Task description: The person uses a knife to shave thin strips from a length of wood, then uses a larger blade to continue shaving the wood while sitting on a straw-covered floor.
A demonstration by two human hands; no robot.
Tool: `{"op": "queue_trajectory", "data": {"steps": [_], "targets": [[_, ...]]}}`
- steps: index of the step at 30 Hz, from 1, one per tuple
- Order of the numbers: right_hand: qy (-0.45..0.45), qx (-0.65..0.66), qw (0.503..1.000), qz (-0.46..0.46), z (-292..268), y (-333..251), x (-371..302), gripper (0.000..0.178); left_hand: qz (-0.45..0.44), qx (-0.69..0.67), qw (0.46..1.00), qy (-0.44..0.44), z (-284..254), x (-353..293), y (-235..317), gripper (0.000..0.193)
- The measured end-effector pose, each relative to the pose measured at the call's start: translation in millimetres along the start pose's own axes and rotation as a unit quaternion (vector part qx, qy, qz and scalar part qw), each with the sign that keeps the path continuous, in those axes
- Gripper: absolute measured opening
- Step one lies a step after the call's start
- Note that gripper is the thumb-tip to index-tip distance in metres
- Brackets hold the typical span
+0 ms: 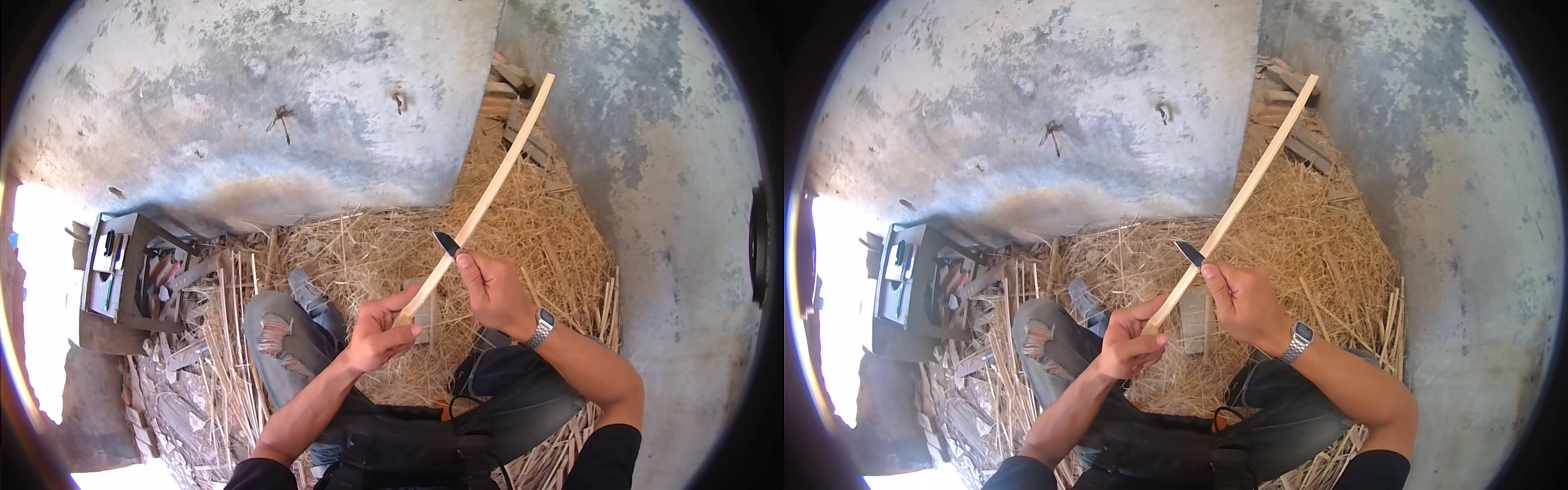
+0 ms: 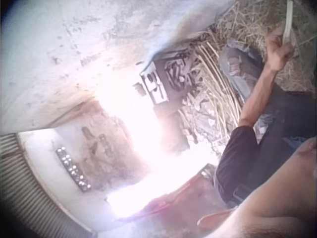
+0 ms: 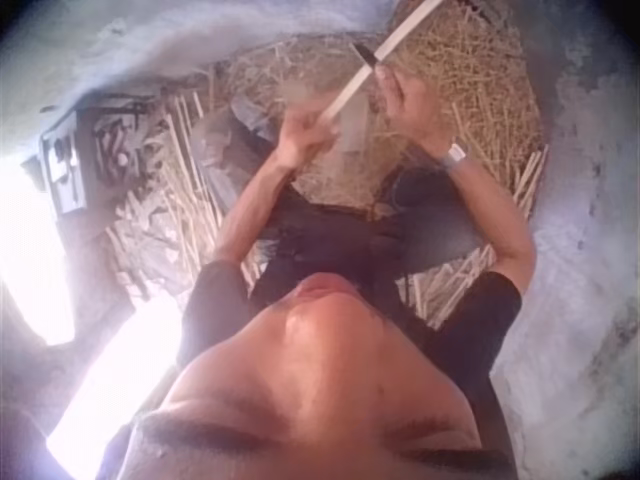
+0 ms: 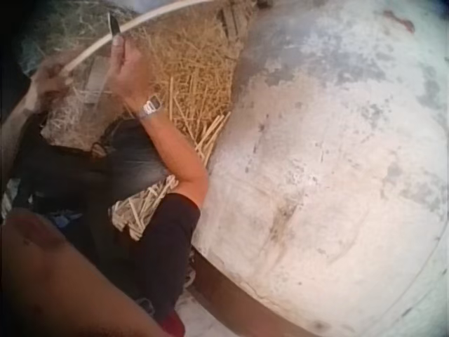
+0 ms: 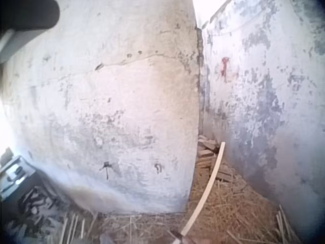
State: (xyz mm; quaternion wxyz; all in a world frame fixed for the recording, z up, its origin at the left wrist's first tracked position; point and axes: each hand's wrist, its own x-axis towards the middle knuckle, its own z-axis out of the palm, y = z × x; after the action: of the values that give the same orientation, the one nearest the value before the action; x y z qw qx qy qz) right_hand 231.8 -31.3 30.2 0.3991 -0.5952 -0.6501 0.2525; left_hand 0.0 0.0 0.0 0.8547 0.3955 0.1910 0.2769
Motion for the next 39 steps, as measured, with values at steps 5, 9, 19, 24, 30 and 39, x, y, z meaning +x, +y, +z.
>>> {"op": "queue_trajectory", "data": {"steps": [5,9,19,24,30,39], "targets": [[-0.022,0.034,0.999,-0.011,11,-8,0,0.035,-0.012,-0.035,0.999,0.006,-1,1,5,0.066],[-0.057,0.091,0.994,0.011,18,-6,-4,0.036,-0.012,-0.046,0.999,0.003,-3,2,4,0.068],[-0.079,0.048,0.996,0.001,14,-4,1,0.036,-0.031,-0.067,0.997,0.014,-7,4,0,0.075],[-0.012,0.039,0.999,-0.008,-5,1,15,0.035,0.003,0.022,0.999,0.028,-2,8,3,0.074],[-0.046,0.05,0.998,-0.003,13,3,-5,0.04,-0.008,0.031,0.999,0.024,6,11,7,0.076],[-0.039,0.147,0.987,0.047,29,-1,-11,0.046,-0.033,-0.032,0.999,0.029,2,7,5,0.079]]}}
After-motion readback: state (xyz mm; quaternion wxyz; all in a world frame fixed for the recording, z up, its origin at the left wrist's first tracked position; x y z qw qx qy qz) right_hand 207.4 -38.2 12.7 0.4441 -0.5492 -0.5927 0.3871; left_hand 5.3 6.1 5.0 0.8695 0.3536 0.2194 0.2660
